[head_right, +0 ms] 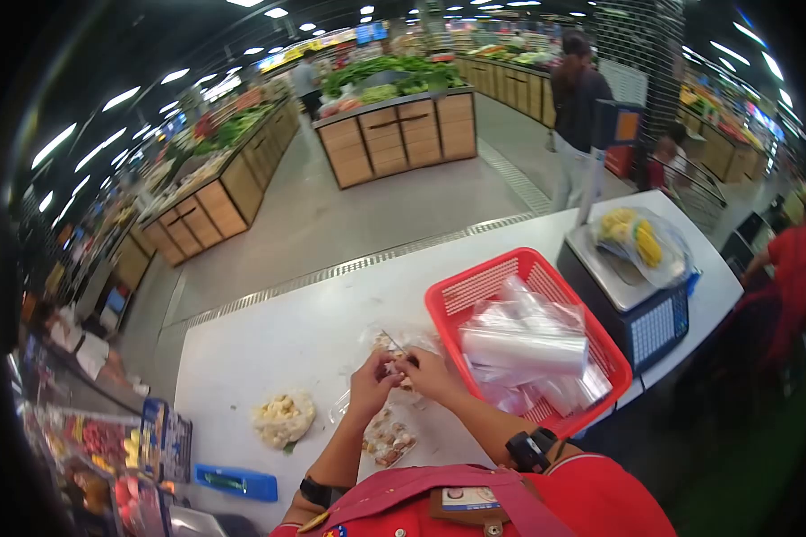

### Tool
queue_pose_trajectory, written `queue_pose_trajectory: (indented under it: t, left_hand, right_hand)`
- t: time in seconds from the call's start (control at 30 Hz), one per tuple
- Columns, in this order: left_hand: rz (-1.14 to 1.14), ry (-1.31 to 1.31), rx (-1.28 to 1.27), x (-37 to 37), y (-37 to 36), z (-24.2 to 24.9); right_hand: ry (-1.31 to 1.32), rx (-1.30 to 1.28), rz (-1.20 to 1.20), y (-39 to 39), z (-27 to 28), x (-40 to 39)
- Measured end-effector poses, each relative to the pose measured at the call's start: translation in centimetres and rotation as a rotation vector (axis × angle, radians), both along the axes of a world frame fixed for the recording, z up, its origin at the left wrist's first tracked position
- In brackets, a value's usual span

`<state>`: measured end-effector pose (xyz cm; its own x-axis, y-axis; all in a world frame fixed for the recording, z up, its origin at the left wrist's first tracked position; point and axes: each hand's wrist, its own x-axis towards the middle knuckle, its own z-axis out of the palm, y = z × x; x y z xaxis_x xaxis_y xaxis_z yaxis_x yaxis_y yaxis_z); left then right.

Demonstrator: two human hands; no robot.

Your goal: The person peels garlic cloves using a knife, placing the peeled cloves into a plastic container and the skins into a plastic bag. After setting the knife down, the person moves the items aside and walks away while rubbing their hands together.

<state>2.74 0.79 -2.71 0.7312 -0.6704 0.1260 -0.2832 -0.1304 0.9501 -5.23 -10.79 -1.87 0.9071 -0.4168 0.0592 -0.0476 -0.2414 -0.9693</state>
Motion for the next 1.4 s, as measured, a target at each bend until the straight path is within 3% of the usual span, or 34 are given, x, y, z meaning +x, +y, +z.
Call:
queue_pose_trajectory:
  t: [0.1,0.27,0.37,0.43,0.47,0.67,0.9,1.1,1.2,1.27,1.4]
  left_hand:
    - [0.033,0.021,0.024,0.2,0.2,0.0]
    - [0.149,0.111,0.018,0.9,1.0,0.9]
    - [0.053,0.157,-0.078,0.6,0.8,0.9]
    - [0.014,-0.04,-0.065,0.3,0.6,0.8]
    - [0.027,-0.04,-0.067,0.1,0.5,0.8]
    - [0.055,-0.021,0.006,-0.3,0.4,0.8]
    - [0.045,-0.165,-0.001,-0.4,0.5,0.4]
    - [0.076,-0.222,0.046,-0.4,0.4,0.4]
    - [0.113,-0.182,0.062,-0.2,0.5,0.2]
    - [0.149,0.065,-0.047,-0.1,0.5,0.5]
    - [0.125,0.332,-0.241,0.2,0.5,1.0]
  right_hand:
    - [0.003,-0.051,-0.02,0.5,0.2,0.2]
    - [-0.106,0.104,-0.051,-0.5,-2.5,0.7]
    - [-0.154,0.165,-0.054,-0.4,-1.8,0.9]
    - [-0.025,0.307,-0.036,-0.4,-1.3,0.7]
    - [-0.146,0.291,-0.044,-0.5,-2.8,1.3]
    - [-0.014,0.145,-0.048,-0.9,-2.7,0.9]
    - [-0.127,0.158,-0.013,-0.4,-2.3,0.9]
    - [-0.04,0.08,0.015,-0.7,-2.5,0.7]
    - [-0.069,0.072,-0.011,-0.6,-3.0,0.9]
    - [-0.215,0.135,-0.119,-0.7,-3.7,1.4]
    - [-0.151,0.168,-0.032,-0.7,-2.7,1.1]
